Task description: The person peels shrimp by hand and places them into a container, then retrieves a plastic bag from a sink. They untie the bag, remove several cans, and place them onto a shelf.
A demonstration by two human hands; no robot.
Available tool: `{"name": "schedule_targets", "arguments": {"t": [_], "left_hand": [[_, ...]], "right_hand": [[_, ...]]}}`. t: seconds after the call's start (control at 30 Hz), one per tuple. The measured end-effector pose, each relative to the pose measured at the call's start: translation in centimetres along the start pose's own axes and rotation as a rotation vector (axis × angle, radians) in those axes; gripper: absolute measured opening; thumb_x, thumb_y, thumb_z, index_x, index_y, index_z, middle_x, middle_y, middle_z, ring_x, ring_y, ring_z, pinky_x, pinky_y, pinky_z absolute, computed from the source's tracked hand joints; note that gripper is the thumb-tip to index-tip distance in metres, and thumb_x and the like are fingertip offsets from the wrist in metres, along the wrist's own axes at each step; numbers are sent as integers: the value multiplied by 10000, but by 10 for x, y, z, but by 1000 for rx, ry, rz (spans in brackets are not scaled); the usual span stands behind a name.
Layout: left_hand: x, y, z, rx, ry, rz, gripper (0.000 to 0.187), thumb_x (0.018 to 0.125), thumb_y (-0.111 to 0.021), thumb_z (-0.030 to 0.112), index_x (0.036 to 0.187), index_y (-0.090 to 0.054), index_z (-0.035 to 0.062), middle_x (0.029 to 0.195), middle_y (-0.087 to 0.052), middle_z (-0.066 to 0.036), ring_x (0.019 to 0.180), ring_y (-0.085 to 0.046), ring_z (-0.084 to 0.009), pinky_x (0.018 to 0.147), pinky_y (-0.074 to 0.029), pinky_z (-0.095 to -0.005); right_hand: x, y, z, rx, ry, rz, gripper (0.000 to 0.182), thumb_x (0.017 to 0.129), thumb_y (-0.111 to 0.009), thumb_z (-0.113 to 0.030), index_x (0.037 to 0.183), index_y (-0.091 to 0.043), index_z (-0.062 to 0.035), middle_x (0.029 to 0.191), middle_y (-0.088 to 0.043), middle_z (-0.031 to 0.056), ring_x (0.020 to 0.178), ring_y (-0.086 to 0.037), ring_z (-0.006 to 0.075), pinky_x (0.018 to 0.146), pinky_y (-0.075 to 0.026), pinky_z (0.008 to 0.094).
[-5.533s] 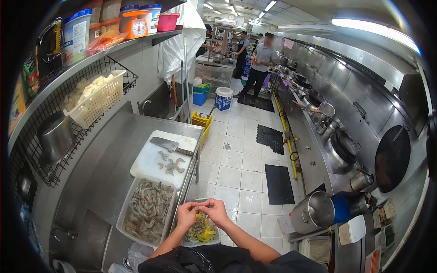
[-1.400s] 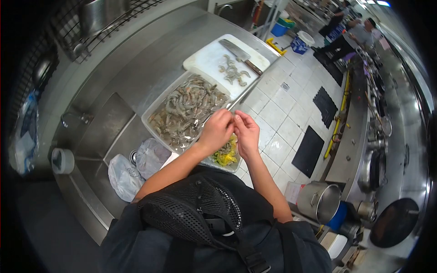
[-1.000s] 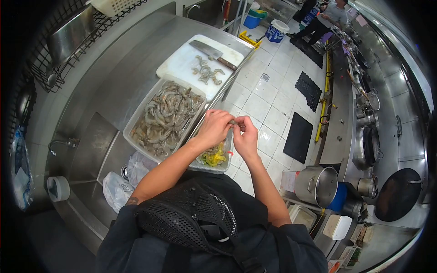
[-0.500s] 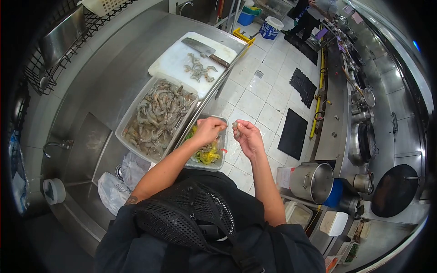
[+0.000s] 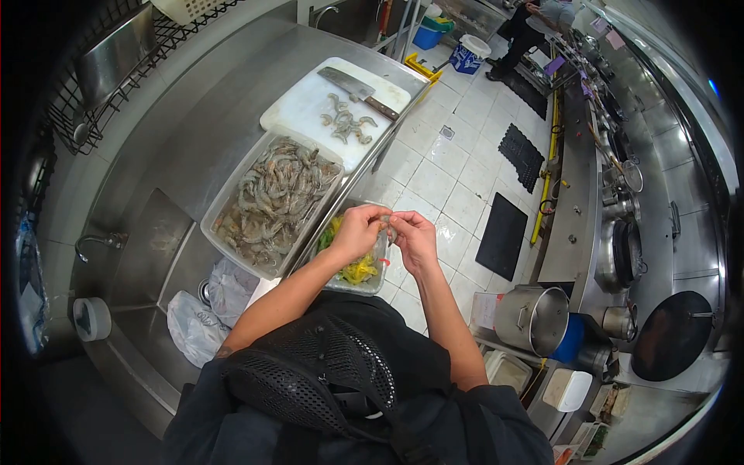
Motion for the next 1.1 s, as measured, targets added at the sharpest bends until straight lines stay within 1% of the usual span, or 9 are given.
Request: {"name": "schedule_targets", "arguments": {"t": [0.13,0.23,0.33,0.47,0.6,0.7,0.9,1.0,1.1], "left_hand": [[-4,7,21,164,-220,61,271,862,-547,-65,1058,-733,-47,935,-736,-194,824,-731,-319,747,-557,-363],[-5,7,11,151,-186,60,243,857,-573,-34,1028,-746,-33,912,-740,-190,809,-723,-340,749,-557,-375],[-5,6,-4,178,-110,26,228,879,-579,-33,1024,-754,-30,905,-751,-139,844,-705,-186,782,-543,-310],[4,10,-31,-78,78,72,164,895,-658,39,1007,-771,-1,887,-759,-144,766,-704,-212,706,-530,-332],[13,25,-25,117,-36,79,171,865,-674,18,1005,-771,-5,890,-737,-149,789,-701,-242,728,-529,-333],[9,7,-15,505,-137,-64,370,796,-598,-75,1131,-739,-10,982,-680,-190,914,-677,-336,808,-528,-391],[-1,-6,-19,148,28,-49,453,863,-585,4,1310,-632,-48,1224,-690,-245,1122,-687,-276,989,-511,-350],[-7,-14,8,244,167,-144,324,955,-675,240,1148,-705,-18,900,-731,-162,780,-683,-184,729,-525,-332],[-4,-5,-4,237,175,-97,294,948,-690,261,1056,-711,-12,772,-693,-117,692,-618,-154,660,-484,-325]], "right_hand": [[-3,0,1,21,-19,30,83,925,-681,8,992,-636,28,932,-697,114,794,-676,181,697,-563,335],[-1,4,12,82,-87,5,89,925,-689,-7,980,-625,20,935,-696,115,781,-671,185,686,-558,333],[-3,7,23,103,-200,-91,104,925,-704,-29,979,-616,-14,886,-680,93,733,-658,174,608,-533,306],[-11,11,26,12,-266,-199,67,934,-710,-34,954,-646,-34,867,-687,49,696,-647,140,652,-545,266],[-18,7,17,2,-186,-150,95,931,-698,-5,1014,-653,-17,899,-688,61,742,-661,149,701,-564,281],[-12,3,2,64,-23,-56,171,936,-668,27,1105,-650,8,944,-685,71,812,-670,163,765,-577,295],[-7,6,-8,3,107,77,249,919,-661,30,1165,-656,-9,955,-676,37,883,-642,127,768,-520,259],[-7,1,-10,-43,152,78,197,913,-687,-14,1102,-650,-61,967,-689,24,837,-624,89,734,-474,240],[-4,-7,-12,-16,173,59,177,904,-691,-13,1056,-627,-77,968,-694,29,822,-626,89,724,-466,246]]}}
Point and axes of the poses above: each hand's wrist, its own x-axis towards the middle knuckle, its own y-axis out of the back of the hand, z = x × y, the point moved 9 cm from there along x, towards the middle knuckle
